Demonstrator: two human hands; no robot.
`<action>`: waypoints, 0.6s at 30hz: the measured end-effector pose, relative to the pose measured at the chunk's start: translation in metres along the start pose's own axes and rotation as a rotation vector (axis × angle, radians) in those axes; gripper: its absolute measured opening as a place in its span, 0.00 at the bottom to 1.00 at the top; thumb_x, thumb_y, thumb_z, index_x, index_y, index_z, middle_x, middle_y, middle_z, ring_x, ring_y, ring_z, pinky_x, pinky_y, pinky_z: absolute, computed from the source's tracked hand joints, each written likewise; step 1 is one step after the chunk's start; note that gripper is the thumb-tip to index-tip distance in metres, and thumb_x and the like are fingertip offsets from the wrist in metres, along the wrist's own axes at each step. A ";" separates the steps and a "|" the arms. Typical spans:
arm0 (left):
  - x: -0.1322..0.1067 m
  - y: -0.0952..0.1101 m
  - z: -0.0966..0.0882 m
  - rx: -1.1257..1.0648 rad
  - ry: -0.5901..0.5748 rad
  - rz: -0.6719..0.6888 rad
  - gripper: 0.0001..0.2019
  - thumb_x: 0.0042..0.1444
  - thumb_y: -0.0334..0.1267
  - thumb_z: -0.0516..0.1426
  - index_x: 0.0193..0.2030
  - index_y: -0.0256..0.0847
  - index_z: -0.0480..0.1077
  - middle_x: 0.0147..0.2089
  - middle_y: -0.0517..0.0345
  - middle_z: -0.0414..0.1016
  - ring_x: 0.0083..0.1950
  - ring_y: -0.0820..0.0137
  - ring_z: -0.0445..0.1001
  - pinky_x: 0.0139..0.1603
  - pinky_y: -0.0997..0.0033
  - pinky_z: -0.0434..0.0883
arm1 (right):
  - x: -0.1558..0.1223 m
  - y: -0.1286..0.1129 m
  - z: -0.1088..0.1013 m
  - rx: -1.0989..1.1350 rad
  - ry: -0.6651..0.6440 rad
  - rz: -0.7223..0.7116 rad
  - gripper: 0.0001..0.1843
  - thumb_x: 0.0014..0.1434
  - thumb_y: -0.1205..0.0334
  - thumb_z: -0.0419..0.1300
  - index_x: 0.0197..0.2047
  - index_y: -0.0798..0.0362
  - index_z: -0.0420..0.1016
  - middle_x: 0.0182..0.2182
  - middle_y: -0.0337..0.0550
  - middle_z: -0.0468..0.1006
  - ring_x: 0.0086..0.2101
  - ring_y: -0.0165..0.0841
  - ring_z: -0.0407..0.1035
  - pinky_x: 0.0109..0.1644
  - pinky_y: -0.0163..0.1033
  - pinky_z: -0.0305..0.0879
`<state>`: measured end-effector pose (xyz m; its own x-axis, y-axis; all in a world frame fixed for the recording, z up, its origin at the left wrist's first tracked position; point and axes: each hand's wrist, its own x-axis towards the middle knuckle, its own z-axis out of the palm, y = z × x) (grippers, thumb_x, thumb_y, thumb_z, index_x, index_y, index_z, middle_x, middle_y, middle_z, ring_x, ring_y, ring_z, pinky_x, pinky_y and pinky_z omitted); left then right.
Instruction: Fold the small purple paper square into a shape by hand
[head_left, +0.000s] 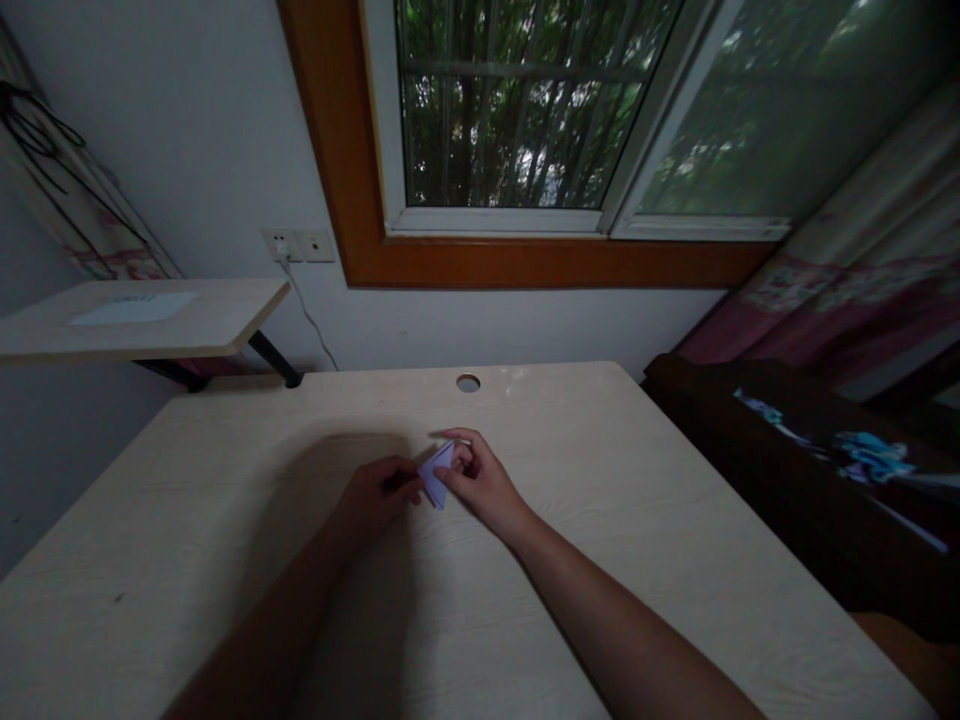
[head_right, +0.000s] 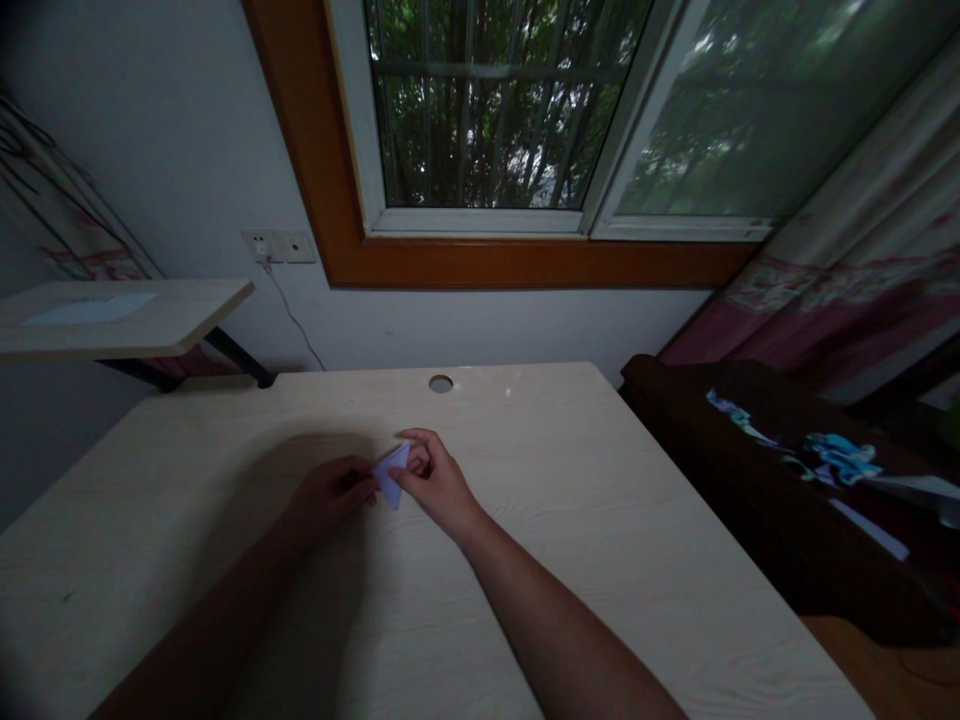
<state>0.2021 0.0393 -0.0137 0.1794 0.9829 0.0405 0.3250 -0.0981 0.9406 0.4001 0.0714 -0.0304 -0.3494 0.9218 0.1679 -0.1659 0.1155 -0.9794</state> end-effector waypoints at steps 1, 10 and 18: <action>0.000 0.000 0.000 -0.022 0.013 0.003 0.12 0.53 0.45 0.62 0.37 0.37 0.74 0.29 0.56 0.78 0.29 0.69 0.76 0.33 0.72 0.71 | 0.000 0.000 0.000 0.008 -0.001 0.002 0.27 0.53 0.58 0.67 0.56 0.46 0.65 0.26 0.31 0.67 0.26 0.28 0.61 0.31 0.35 0.58; -0.004 0.004 -0.002 -0.058 0.012 0.065 0.13 0.62 0.44 0.54 0.36 0.36 0.72 0.29 0.56 0.74 0.30 0.71 0.73 0.34 0.74 0.68 | -0.001 -0.002 0.000 0.009 0.009 0.000 0.27 0.53 0.57 0.68 0.55 0.45 0.65 0.27 0.31 0.67 0.27 0.28 0.61 0.33 0.35 0.58; -0.003 0.002 -0.001 -0.029 0.020 0.043 0.14 0.62 0.46 0.54 0.35 0.37 0.72 0.29 0.56 0.74 0.31 0.70 0.73 0.34 0.74 0.68 | 0.000 0.002 -0.002 -0.009 0.001 0.001 0.28 0.53 0.55 0.68 0.56 0.45 0.65 0.27 0.32 0.67 0.26 0.28 0.61 0.31 0.34 0.60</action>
<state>0.2011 0.0359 -0.0114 0.1743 0.9808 0.0876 0.2905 -0.1362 0.9471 0.4018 0.0726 -0.0330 -0.3485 0.9224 0.1666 -0.1576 0.1176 -0.9805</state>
